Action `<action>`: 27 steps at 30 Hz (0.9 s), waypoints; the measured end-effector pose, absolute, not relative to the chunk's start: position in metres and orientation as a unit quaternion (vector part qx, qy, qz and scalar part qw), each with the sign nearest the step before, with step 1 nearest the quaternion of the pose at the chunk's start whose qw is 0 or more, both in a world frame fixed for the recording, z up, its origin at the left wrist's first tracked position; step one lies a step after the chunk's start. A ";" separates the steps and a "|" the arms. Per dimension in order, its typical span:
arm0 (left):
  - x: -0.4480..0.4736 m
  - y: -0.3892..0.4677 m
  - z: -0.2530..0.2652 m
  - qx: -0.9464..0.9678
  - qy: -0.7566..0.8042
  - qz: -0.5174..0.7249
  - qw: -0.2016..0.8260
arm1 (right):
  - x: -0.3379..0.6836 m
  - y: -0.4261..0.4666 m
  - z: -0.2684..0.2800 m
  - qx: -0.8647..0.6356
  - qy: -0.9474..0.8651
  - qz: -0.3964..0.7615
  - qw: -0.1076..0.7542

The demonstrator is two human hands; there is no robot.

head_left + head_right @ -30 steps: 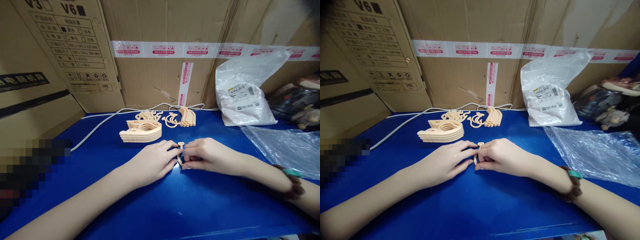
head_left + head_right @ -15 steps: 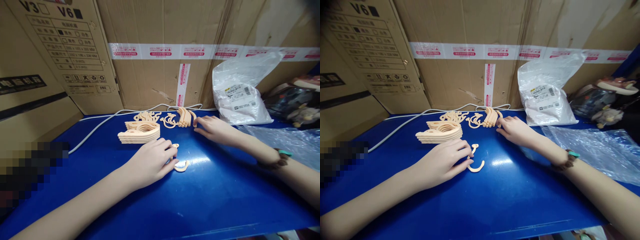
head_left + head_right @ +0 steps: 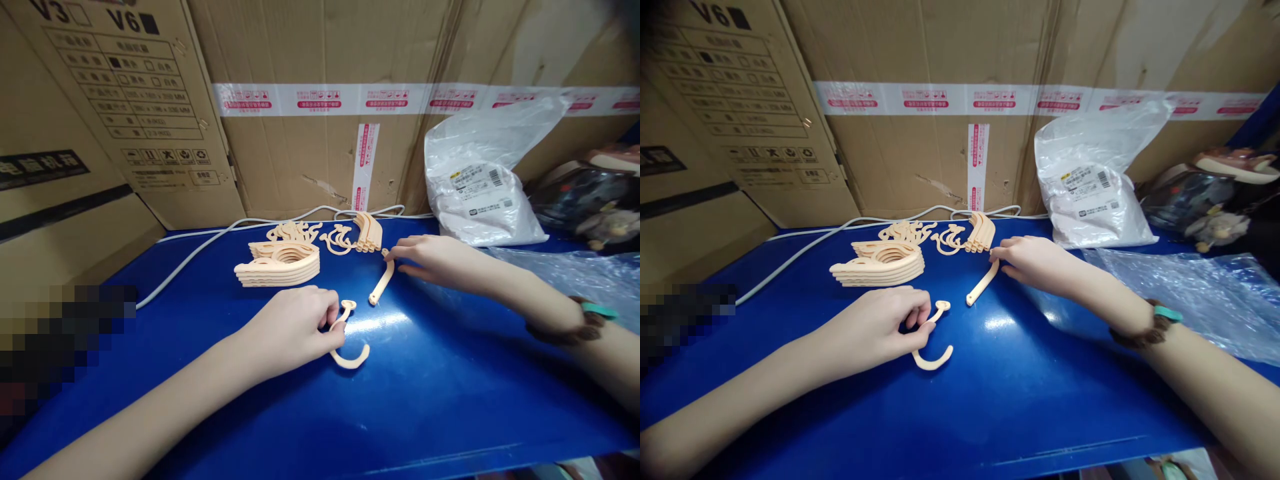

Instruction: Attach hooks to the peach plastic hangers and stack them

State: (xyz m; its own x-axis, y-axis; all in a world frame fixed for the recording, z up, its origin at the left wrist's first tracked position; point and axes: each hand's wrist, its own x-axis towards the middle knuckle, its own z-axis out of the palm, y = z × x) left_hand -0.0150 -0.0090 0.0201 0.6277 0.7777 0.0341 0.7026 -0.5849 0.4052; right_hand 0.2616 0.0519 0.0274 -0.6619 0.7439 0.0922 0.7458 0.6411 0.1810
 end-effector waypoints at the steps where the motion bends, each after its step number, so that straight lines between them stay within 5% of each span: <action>1: -0.015 -0.009 0.020 0.874 0.425 0.118 0.206 | 0.258 0.049 0.028 -0.405 -0.910 -0.087 0.013; 8: -0.014 -0.006 0.020 0.802 0.434 0.234 0.336 | 0.213 0.007 0.027 -0.302 -0.938 0.104 0.138; 13: -0.013 -0.008 0.018 0.812 0.414 0.225 0.345 | 0.205 -0.001 0.017 -0.324 -0.912 0.004 0.250; 22: -0.008 -0.014 0.015 0.797 0.394 0.219 0.402 | 0.205 -0.003 0.018 -0.205 -0.929 -0.244 0.189; 27: -0.009 -0.010 0.014 0.787 0.360 0.269 0.422 | 0.208 0.001 0.018 -0.245 -0.929 -0.183 0.208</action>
State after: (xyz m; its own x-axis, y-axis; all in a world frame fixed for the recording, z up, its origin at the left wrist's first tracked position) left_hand -0.0085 -0.0105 0.0138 0.5956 0.7944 0.1194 0.3404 -0.3842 0.8582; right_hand 0.2078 0.0008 0.0183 -0.7934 0.3796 0.4758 0.5320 0.8123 0.2390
